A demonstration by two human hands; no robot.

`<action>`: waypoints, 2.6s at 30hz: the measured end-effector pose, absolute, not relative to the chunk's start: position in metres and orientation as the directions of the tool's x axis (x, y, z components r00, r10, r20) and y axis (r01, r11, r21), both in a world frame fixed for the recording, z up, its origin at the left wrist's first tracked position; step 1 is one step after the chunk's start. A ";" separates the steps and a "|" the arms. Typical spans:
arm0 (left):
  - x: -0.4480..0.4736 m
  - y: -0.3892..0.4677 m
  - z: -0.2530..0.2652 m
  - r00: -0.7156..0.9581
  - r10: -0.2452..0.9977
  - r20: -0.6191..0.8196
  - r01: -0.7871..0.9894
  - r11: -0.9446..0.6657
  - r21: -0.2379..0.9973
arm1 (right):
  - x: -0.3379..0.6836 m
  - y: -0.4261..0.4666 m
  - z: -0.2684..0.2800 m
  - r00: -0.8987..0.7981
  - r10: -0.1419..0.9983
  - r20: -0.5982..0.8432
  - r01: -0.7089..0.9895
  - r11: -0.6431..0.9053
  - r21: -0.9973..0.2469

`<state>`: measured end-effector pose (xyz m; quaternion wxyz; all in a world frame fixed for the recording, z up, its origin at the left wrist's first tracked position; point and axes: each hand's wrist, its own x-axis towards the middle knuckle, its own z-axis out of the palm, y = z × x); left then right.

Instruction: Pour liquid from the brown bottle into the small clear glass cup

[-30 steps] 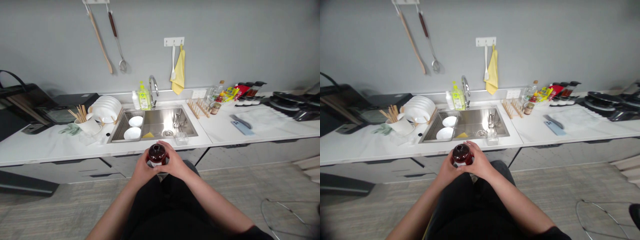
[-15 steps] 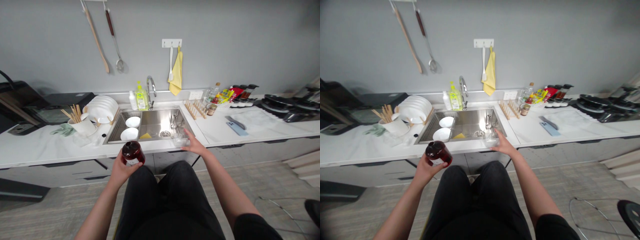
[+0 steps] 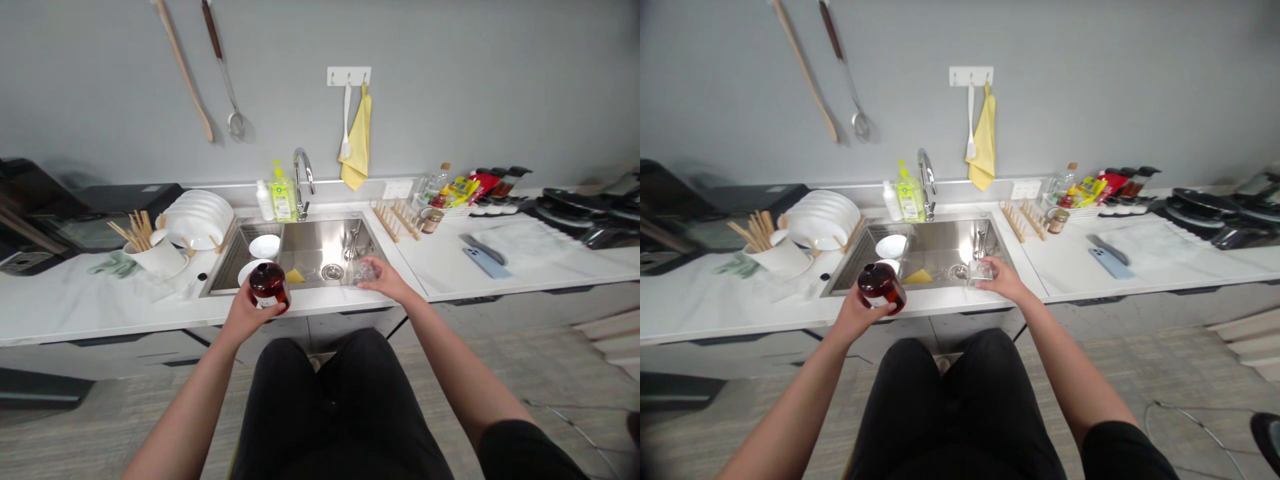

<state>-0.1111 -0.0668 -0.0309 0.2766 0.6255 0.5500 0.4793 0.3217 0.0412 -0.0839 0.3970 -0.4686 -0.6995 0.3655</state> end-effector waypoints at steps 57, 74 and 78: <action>-0.072 0.237 -0.112 0.201 0.933 0.298 0.811 -0.329 0.483 | 0.215 0.289 -0.144 -0.405 0.901 0.154 0.294 0.288 -0.911; -0.075 0.238 -0.113 0.222 0.936 0.274 0.891 -0.309 0.333 | 0.216 0.286 -0.140 -0.399 0.906 0.142 0.424 0.319 -0.847; -0.076 0.239 -0.114 0.237 0.928 0.287 0.892 -0.325 0.313 | 0.216 0.286 -0.139 -0.394 0.911 0.120 0.446 0.304 -0.842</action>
